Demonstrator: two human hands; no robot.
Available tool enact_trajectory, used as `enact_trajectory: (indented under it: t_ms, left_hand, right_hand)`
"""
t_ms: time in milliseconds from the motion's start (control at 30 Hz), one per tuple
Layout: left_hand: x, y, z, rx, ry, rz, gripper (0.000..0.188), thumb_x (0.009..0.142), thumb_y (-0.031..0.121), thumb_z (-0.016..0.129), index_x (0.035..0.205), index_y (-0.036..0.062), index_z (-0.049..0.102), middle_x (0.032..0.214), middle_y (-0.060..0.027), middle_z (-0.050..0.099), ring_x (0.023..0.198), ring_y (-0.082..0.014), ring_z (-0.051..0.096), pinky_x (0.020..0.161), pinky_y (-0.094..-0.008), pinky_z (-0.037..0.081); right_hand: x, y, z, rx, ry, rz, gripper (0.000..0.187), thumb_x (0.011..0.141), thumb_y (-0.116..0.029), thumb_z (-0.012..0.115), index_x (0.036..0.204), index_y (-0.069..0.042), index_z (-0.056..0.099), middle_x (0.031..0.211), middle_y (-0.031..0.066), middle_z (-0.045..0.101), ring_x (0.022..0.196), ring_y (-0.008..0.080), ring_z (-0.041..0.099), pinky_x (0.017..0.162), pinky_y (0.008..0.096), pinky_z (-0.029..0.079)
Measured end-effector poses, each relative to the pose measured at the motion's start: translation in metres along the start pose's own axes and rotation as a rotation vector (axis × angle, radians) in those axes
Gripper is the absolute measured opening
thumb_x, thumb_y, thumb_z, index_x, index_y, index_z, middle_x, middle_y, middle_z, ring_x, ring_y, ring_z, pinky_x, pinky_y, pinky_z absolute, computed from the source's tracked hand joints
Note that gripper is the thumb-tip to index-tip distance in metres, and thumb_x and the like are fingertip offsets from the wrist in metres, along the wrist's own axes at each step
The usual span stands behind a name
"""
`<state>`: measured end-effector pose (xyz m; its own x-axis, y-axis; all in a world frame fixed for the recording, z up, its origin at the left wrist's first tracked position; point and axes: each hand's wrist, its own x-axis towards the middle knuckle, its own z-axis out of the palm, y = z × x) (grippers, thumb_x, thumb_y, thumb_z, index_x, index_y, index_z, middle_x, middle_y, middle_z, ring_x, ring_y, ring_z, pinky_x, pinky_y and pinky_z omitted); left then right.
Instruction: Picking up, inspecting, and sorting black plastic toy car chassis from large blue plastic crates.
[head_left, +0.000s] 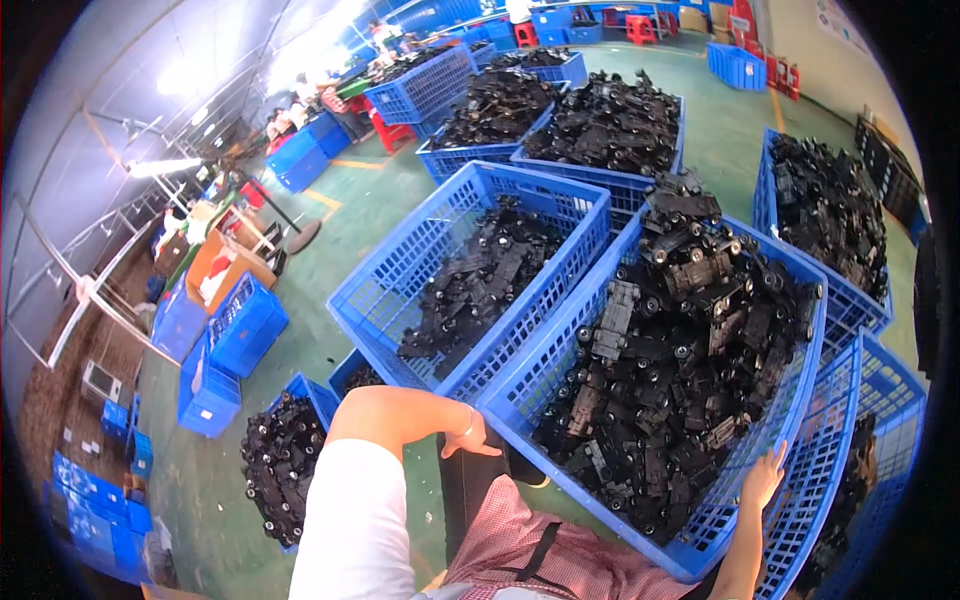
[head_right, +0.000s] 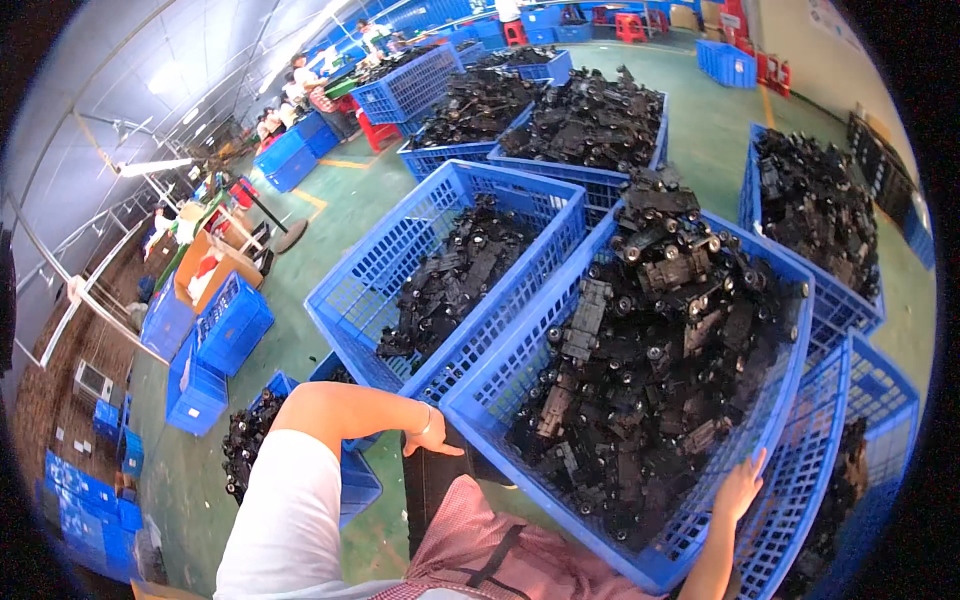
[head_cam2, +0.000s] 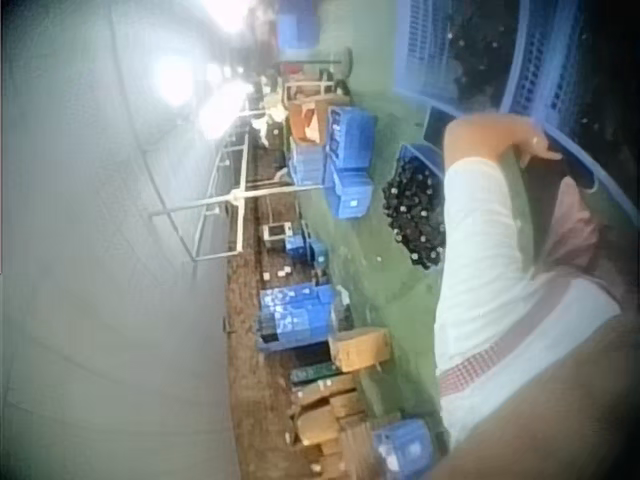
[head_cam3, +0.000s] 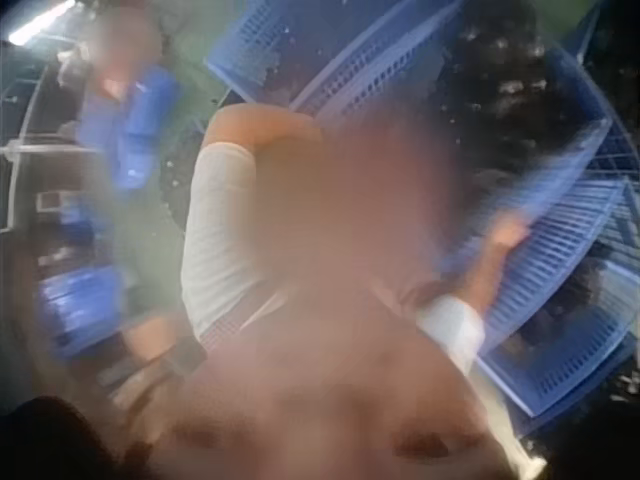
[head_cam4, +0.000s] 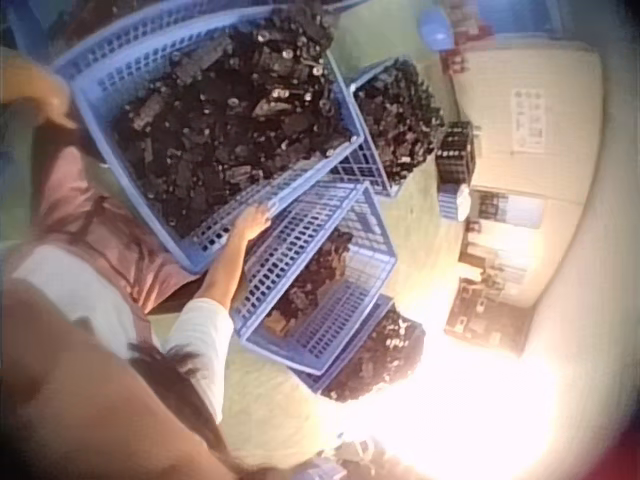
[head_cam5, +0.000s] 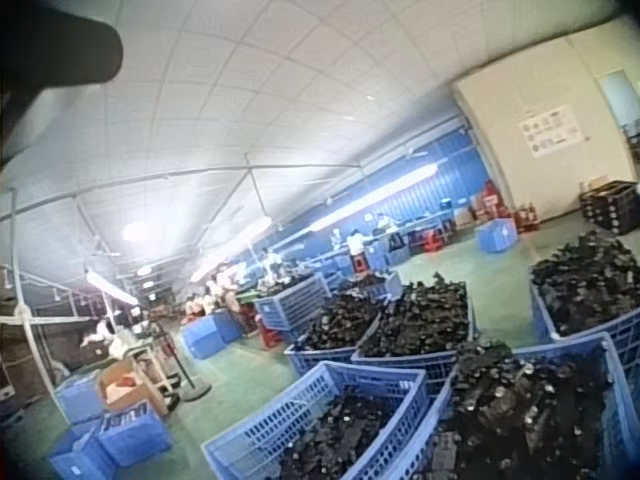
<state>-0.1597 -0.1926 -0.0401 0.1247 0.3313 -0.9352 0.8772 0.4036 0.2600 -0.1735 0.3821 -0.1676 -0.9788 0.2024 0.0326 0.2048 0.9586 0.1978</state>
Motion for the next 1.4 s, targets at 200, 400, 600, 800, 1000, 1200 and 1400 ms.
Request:
enact_trajectory:
  t_ms: [200, 400, 600, 800, 1000, 1200, 1400]
  left_hand:
    - [-0.003, 0.0, -0.001, 0.019, 0.009, 0.0, 0.122, 0.058, 0.04, 0.078, 0.138, 0.001, -0.005, 0.098, -0.0218, 0.061, 0.093, -0.0375, 0.058, 0.079, -0.0417, 0.043]
    - [0.004, -0.004, 0.003, 0.046, 0.042, 0.031, 0.12, 0.062, 0.043, 0.074, 0.138, 0.0022, -0.008, 0.092, -0.0219, 0.063, 0.086, -0.0375, 0.06, 0.074, -0.0416, 0.044]
    - [0.008, -0.004, 0.011, 0.049, 0.047, 0.034, 0.12, 0.062, 0.044, 0.074, 0.138, 0.0023, -0.008, 0.091, -0.0209, 0.063, 0.086, -0.0373, 0.06, 0.073, -0.0415, 0.044]
    - [0.006, -0.006, 0.008, 0.045, 0.049, 0.036, 0.12, 0.062, 0.043, 0.074, 0.138, 0.0018, -0.008, 0.09, -0.0209, 0.063, 0.085, -0.0374, 0.06, 0.072, -0.0419, 0.044]
    - [0.005, -0.004, 0.004, 0.049, 0.047, 0.038, 0.12, 0.061, 0.043, 0.075, 0.138, 0.0014, -0.008, 0.09, -0.0212, 0.063, 0.084, -0.0374, 0.06, 0.072, -0.042, 0.044]
    - [0.006, -0.005, 0.008, 0.041, 0.054, 0.055, 0.12, 0.061, 0.043, 0.075, 0.138, 0.0007, -0.007, 0.091, -0.0214, 0.063, 0.084, -0.0377, 0.06, 0.072, -0.0421, 0.044]
    - [0.008, -0.009, 0.008, 0.05, 0.069, 0.071, 0.121, 0.061, 0.044, 0.075, 0.138, 0.0009, -0.007, 0.091, -0.021, 0.063, 0.085, -0.0376, 0.06, 0.072, -0.0418, 0.044]
  right_hand:
    - [0.007, -0.001, 0.005, -0.019, 0.043, -0.005, 0.021, 0.083, -0.007, 0.043, 0.091, -0.005, 0.062, 0.128, 0.0077, 0.047, 0.135, 0.0241, 0.012, 0.093, 0.0423, 0.034]
    - [0.006, 0.001, 0.003, -0.005, 0.065, -0.007, 0.019, 0.082, -0.006, 0.045, 0.09, -0.004, 0.063, 0.127, 0.0086, 0.047, 0.135, 0.0246, 0.012, 0.092, 0.0421, 0.034]
    - [0.003, -0.003, 0.0, -0.002, 0.031, -0.007, 0.02, 0.083, -0.006, 0.045, 0.092, -0.003, 0.063, 0.126, 0.0088, 0.048, 0.135, 0.025, 0.012, 0.093, 0.0426, 0.033]
    - [0.004, -0.005, -0.008, -0.056, -0.012, 0.004, 0.019, 0.083, -0.008, 0.047, 0.092, -0.006, 0.063, 0.128, 0.0071, 0.045, 0.135, 0.025, 0.01, 0.093, 0.0415, 0.034]
    - [0.005, -0.001, 0.006, -0.072, 0.022, -0.007, 0.018, 0.083, -0.008, 0.047, 0.092, -0.006, 0.063, 0.129, 0.0062, 0.045, 0.135, 0.0246, 0.011, 0.093, 0.0404, 0.034]
    - [0.005, -0.001, 0.007, -0.073, 0.057, -0.007, 0.018, 0.083, -0.008, 0.047, 0.09, -0.005, 0.063, 0.129, 0.0057, 0.045, 0.135, 0.0241, 0.012, 0.092, 0.0399, 0.034]
    - [0.006, -0.001, 0.009, -0.077, 0.078, -0.008, 0.018, 0.082, -0.006, 0.047, 0.089, -0.004, 0.063, 0.128, 0.0062, 0.046, 0.135, 0.0235, 0.013, 0.091, 0.0393, 0.035]
